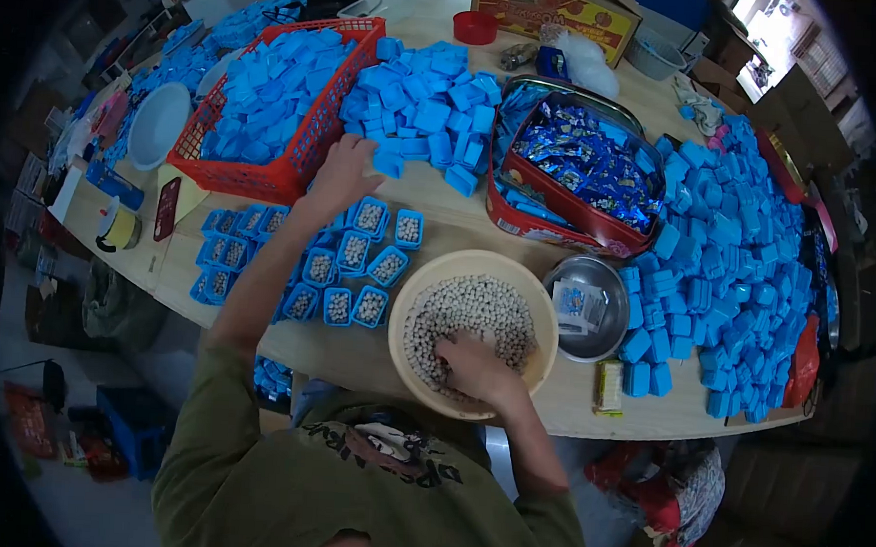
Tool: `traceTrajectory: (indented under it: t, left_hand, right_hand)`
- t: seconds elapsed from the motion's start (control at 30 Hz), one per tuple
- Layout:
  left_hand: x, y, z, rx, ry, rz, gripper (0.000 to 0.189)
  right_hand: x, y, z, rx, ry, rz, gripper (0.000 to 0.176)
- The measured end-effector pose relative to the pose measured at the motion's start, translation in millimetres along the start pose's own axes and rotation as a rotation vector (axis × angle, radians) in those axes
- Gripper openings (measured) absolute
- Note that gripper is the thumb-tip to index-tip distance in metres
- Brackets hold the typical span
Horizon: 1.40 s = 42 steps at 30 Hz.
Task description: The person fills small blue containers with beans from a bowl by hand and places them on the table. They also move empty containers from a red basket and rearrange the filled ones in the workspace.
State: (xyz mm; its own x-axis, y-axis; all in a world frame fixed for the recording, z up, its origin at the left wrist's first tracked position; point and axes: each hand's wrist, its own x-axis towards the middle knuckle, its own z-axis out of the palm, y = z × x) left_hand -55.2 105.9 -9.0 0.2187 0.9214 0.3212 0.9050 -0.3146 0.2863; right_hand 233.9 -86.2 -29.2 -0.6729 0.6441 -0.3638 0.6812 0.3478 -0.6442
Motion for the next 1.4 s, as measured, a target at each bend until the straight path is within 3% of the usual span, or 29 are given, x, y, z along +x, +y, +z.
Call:
traceTrajectory:
  t: [0.03,0.1,0.33,0.4,0.43,0.5,0.53,0.6,0.63,0.7,0.8,0.83,0.9,1.03,1.33,1.4]
  left_hand:
    - [16.2,-5.1,9.5,0.000,0.000,0.008,0.056]
    - [41.1,-9.4,31.2,0.080,-0.254,-0.151,0.067]
    - [58.1,-5.4,70.7,-0.033,-0.268,-0.283,0.078]
    - [54.5,-3.8,56.8,0.096,-0.072,-0.113,0.073]
    - [50.4,-0.4,47.4,0.093,-0.081,-0.113,0.073]
    - [37.4,9.7,24.8,-0.090,0.099,0.128,0.067]
    - [25.6,25.9,6.1,-0.093,0.092,0.124,0.067]
    - [-7.6,70.2,-31.5,-0.641,-0.170,0.016,0.064]
    - [-21.1,84.3,-39.5,-0.641,-0.173,0.010,0.064]
    - [-46.2,107.4,-44.8,-0.650,-0.416,0.168,0.067]
    - [-70.6,127.8,-28.6,-0.483,-0.454,0.262,0.071]
    - [-77.3,130.1,-17.4,-0.445,-0.386,0.309,0.070]
    - [-83.7,137.8,-14.0,-0.438,-0.431,0.283,0.069]
    - [-86.6,143.7,-10.5,-0.468,-0.446,0.241,0.065]
    - [-88.7,138.9,1.6,-0.466,-0.421,0.288,0.064]
    - [-89.2,138.5,2.3,-0.482,-0.406,0.283,0.065]
  right_hand:
    - [0.0,1.2,1.3,0.002,0.007,0.003,0.030]
    - [1.1,2.6,2.8,0.059,-0.007,0.039,0.032]
    - [3.7,6.1,0.2,0.134,0.024,-0.079,0.031]
    - [7.2,10.1,-3.5,0.268,0.123,-0.169,0.027]
    - [8.1,10.6,-7.3,0.275,0.119,-0.163,0.027]
    - [9.1,9.0,-20.1,0.443,0.252,-0.107,0.021]
    - [8.5,8.7,-28.6,0.418,0.307,-0.157,0.020]
    - [5.5,6.5,-41.1,0.446,0.357,-0.128,0.019]
    - [4.2,4.4,-47.1,0.469,0.412,-0.101,0.019]
    - [-1.3,-2.4,-56.7,0.551,0.448,-0.044,0.019]
    - [-10.8,-21.0,-71.9,0.615,0.457,0.107,0.019]
    - [-11.6,-28.2,-74.0,0.554,0.534,0.081,0.019]
    - [-7.2,-32.0,-72.1,0.357,0.693,-0.005,0.023]
    - [1.3,-36.7,-69.5,0.218,0.704,0.012,0.028]
    - [4.5,-30.6,-62.3,0.485,0.730,0.075,0.023]
    - [4.7,-26.4,-58.2,0.526,0.805,0.000,0.019]
